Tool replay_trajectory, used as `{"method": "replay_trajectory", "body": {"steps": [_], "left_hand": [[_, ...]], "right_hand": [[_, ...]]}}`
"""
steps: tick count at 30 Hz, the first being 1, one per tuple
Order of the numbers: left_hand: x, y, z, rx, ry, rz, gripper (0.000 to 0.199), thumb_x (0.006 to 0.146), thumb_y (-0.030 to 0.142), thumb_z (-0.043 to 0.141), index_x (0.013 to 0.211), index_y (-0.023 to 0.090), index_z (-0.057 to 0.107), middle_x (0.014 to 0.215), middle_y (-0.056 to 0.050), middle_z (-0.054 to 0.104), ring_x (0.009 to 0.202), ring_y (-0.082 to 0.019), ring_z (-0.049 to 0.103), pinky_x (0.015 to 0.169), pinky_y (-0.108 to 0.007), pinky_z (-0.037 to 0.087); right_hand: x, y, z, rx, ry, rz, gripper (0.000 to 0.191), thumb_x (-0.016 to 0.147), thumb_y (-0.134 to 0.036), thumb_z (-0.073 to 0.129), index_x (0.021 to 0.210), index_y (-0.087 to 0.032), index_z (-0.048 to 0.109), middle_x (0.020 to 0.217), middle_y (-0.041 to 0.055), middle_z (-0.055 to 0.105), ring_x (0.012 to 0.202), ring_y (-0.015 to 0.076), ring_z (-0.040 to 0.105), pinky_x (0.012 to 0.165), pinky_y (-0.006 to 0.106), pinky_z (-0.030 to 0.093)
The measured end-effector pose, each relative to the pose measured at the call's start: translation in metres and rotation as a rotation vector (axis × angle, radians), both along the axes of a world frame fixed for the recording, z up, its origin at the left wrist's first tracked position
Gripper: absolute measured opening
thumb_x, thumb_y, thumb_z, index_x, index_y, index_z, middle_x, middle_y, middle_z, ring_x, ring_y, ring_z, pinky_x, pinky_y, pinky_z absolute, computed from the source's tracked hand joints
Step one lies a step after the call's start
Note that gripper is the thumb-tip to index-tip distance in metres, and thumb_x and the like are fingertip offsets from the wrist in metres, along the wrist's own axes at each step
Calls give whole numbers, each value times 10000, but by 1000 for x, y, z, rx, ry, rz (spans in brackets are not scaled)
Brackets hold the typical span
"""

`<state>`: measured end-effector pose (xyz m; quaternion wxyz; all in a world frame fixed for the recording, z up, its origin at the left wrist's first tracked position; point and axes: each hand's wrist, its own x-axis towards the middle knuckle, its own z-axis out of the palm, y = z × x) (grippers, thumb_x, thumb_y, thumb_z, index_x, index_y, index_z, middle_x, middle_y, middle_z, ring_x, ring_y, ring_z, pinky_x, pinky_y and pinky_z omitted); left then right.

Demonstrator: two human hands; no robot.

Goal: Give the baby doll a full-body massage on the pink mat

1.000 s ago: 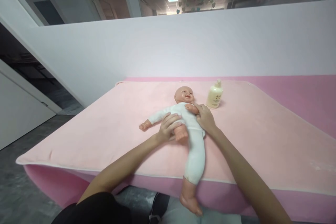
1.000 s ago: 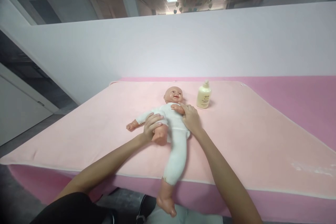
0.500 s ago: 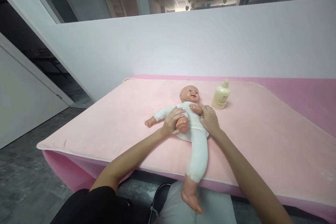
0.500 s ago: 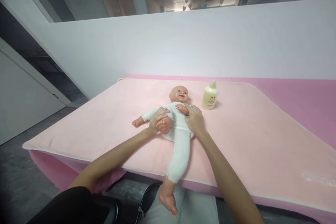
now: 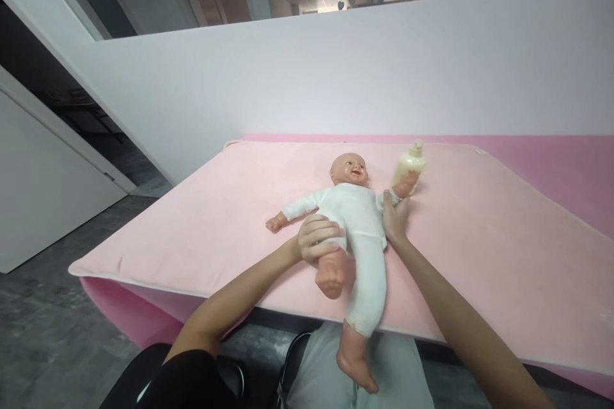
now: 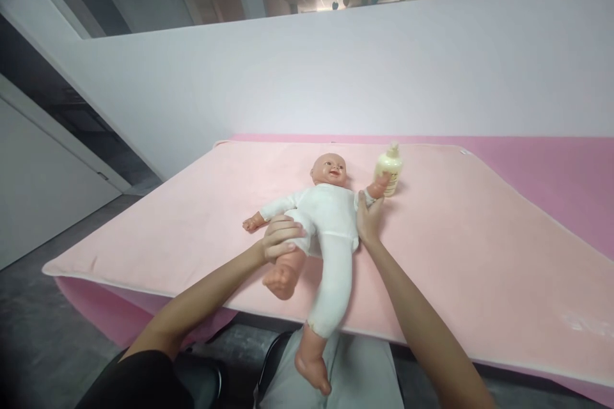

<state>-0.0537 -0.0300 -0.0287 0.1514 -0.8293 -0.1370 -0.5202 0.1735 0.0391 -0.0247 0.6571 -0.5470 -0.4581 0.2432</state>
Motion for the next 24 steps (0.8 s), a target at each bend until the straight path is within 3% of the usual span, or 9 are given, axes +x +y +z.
{"method": "replay_trajectory", "body": {"steps": [2,3,6,10,14,18,20,22,24], "left_hand": [[6,-3,11,205,70,-145,173,831,414,595,966,319,542,961,44,722,877,-143,665,811,-336,513],[10,-4,14,265,90,-177,184,806,358,636,964,333,546,952,62,723,874,-124,661,809,-306,505],[19,-9,15,284,144,-231,235,772,332,681,962,386,553,902,117,720,844,-74,652,770,-233,494],[26,-20,6,15,383,-367,136,824,389,621,955,395,584,857,112,728,757,-74,666,649,-224,509],[34,-29,8,-336,714,-348,224,860,526,520,890,329,621,837,47,735,708,-123,679,598,-268,536],[38,-26,17,-552,795,-330,163,870,480,534,942,358,614,814,74,724,668,-91,668,578,-231,535],[33,-19,21,-403,690,-365,136,862,405,574,996,413,593,797,121,712,658,-59,659,572,-190,518],[23,-10,22,-77,471,-371,228,840,323,618,1029,437,562,775,150,698,659,-43,651,597,-171,503],[10,-1,18,187,246,-277,244,835,270,627,1027,394,544,795,134,698,725,-60,665,701,-193,510]], "right_hand": [[4,6,-5,0,38,-45,419,788,-524,524,1003,-165,509,1018,104,628,934,223,602,830,371,479],[5,9,-7,-8,56,-58,411,783,-529,522,979,-168,507,1002,100,628,929,225,604,830,375,479],[8,12,-12,-37,99,-79,406,771,-530,536,947,-166,509,965,97,627,915,231,610,835,387,480],[9,12,-15,-33,124,-61,429,780,-529,543,994,-158,516,1027,103,618,956,229,605,875,401,472],[8,12,-12,-30,155,-61,440,781,-511,546,1027,-148,514,1053,112,612,984,226,599,901,395,470],[9,15,-7,-56,181,-75,428,771,-506,559,1011,-155,516,1052,117,617,1006,236,596,904,387,475],[9,16,-6,-57,185,-66,418,773,-508,554,1009,-166,510,1063,114,619,998,233,599,898,389,480],[10,16,-6,-51,180,-61,417,762,-495,566,1015,-171,496,1072,113,616,978,228,602,888,393,483],[9,14,-6,-21,157,-54,430,743,-467,587,1037,-170,483,1079,110,610,957,220,601,879,391,484]]}}
